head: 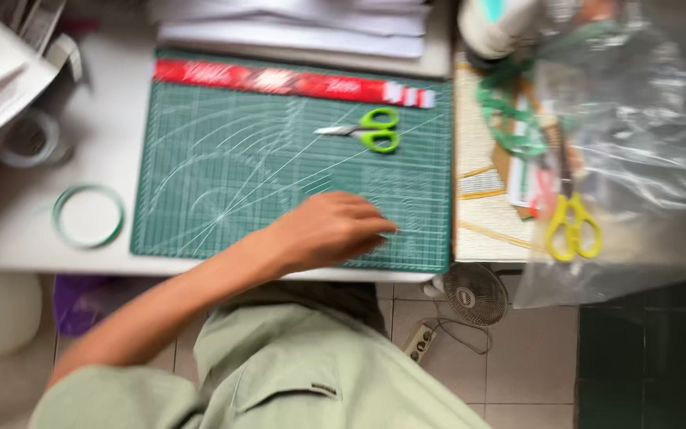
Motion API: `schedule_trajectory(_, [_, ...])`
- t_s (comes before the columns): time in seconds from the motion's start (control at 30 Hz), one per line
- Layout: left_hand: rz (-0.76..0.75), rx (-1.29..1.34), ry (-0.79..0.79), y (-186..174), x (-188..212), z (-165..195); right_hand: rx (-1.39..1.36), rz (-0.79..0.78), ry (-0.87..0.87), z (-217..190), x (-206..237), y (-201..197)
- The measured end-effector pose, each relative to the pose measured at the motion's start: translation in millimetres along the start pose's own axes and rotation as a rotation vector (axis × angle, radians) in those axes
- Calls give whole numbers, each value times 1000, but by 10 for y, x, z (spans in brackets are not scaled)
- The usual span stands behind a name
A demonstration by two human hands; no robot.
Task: The person applies green tape to the edges of a long red sticker strip on a cutting mat, then flips the strip and applies tape to the other side. They then retrieve a sheet of red stickers and align them on the mat.
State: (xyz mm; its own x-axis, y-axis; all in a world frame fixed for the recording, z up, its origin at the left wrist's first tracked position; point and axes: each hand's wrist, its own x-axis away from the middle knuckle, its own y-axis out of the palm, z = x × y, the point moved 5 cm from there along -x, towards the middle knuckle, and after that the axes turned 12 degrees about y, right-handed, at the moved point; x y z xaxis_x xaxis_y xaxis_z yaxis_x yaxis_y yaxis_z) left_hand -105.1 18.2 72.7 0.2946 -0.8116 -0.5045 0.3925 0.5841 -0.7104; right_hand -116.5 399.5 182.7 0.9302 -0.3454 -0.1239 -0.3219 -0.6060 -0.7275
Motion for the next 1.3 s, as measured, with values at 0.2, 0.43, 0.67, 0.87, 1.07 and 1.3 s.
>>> schedule_trajectory(0.2, [340,-425,-412,-600,1439,15,389,-147,-506,-664,377,1020])
schedule_trajectory(0.43, [489,-607,-456,-1026,2302,303,355,-376,-526,-1351,569,2535])
schedule_trajectory(0.67, [551,-840,-561,-1613,3322,763,294,-577,-653,-2181,1207,3506])
schedule_trajectory(0.87, [688,-908,-668,-1871,4016,1041,230,-632,-925,-3291,1497,4131])
schedule_trajectory(1.07, [761,-937,-667,-2043,4205,1057,-53,-639,-934,-4701,1688,4819])
schedule_trajectory(1.3, [743,-1012,-672,-2467,4039,873,-109,-281,-979,-5709,1919,5058])
